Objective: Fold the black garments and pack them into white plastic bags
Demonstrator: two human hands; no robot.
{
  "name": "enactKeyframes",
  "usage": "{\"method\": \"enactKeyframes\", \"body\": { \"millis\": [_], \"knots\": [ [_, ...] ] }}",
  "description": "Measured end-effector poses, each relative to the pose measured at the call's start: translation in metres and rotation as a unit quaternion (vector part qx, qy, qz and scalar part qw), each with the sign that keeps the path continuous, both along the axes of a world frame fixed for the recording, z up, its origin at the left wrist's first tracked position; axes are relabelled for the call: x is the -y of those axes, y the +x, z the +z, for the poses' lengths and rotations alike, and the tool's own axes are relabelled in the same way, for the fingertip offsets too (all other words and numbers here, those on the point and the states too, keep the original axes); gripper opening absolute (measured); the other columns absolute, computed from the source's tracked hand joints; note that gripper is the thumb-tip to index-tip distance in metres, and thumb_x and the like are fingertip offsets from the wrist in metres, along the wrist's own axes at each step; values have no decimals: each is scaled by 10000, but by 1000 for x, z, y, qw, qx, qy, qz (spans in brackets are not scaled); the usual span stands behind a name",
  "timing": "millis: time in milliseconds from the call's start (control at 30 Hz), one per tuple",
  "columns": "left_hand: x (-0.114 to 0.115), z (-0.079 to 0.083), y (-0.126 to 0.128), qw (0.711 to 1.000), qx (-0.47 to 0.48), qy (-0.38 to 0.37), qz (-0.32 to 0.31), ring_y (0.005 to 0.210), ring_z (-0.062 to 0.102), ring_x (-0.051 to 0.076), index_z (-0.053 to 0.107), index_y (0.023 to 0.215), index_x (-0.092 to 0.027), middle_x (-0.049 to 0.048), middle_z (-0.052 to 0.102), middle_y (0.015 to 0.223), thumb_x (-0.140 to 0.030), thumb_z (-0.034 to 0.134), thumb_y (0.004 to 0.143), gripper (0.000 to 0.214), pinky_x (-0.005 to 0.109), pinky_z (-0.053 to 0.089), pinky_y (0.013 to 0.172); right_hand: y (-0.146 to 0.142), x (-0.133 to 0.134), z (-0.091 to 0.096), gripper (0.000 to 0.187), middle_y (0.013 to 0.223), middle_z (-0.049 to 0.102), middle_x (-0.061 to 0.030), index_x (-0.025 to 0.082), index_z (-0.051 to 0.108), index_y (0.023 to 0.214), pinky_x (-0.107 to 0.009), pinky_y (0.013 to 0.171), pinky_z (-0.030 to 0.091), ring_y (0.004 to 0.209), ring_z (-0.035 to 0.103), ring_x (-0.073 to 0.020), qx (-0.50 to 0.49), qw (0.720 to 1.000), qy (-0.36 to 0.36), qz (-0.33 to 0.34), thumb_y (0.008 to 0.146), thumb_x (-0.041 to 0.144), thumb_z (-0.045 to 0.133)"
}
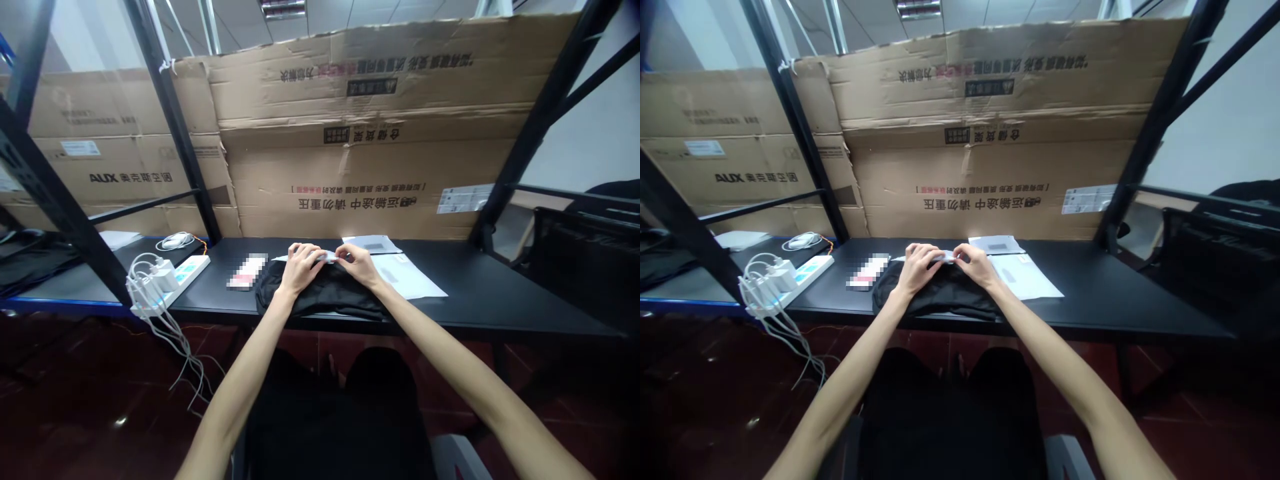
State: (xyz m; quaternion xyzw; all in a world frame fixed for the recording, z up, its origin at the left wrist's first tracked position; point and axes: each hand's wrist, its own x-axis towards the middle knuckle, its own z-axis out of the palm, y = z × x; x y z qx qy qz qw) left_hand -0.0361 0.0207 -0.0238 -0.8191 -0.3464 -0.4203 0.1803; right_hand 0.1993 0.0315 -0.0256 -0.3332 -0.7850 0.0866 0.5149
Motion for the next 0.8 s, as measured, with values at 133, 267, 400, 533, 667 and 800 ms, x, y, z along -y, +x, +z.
{"method": "enactKeyframes", "body": {
  "millis": [133, 267, 400, 533, 667, 800],
  "knots": [
    [0, -1, 3, 999, -33, 20, -34, 1184, 720, 249, 766, 1200, -255, 49, 812, 1186, -345, 653, 1107, 172, 453, 393, 1178, -3, 0, -4, 90, 916, 797, -22, 283, 740, 937, -391, 776, 611, 804, 738, -236, 5, 999, -22, 49, 958, 362, 702],
    [0, -1, 4, 998, -44, 27, -32, 1170, 719, 242, 762, 1179, -256, 51, 813, 1154, -365, 641, 1114, 175, 446, 411, 1162, -2, 1, -4, 106, 932, 813, -24, 282, 755, 944, -404, 828, 629, 842, 767, -245, 2, 998, -33, 59, 966, 369, 697],
    [3, 2, 6, 998, -51, 23, -26, 1169, 709, 236, 756, 1143, -254, 49, 811, 1144, -351, 594, 1134, 189, 442, 415, 1153, 0, 2, -2, 139, 929, 814, -35, 272, 752, 935, -401, 843, 624, 852, 762, -245, 10, 998, -38, 49, 980, 388, 689],
    [7, 5, 8, 999, -44, 1, -11, 1196, 684, 246, 731, 1157, -239, 63, 800, 1169, -337, 559, 1144, 198, 444, 404, 1164, -1, 2, 2, 122, 927, 799, -32, 278, 729, 945, -407, 817, 614, 844, 743, -244, 23, 999, -27, 34, 990, 371, 664],
    [7, 7, 6, 999, -19, -24, 32, 1242, 660, 271, 719, 1193, -243, 85, 781, 1193, -323, 533, 1143, 209, 452, 410, 1156, 0, 1, 6, 115, 954, 769, -46, 282, 689, 1010, -414, 798, 599, 871, 735, -258, 19, 1000, -15, 4, 1021, 354, 601],
    [3, 7, 1, 995, 40, -28, 88, 1243, 652, 302, 722, 1209, -231, 113, 764, 1210, -310, 517, 1134, 232, 464, 429, 1135, 8, -3, 9, 119, 1016, 742, -67, 267, 633, 1039, -385, 775, 567, 890, 716, -253, -26, 997, -7, -66, 1042, 356, 555]
  ]
}}
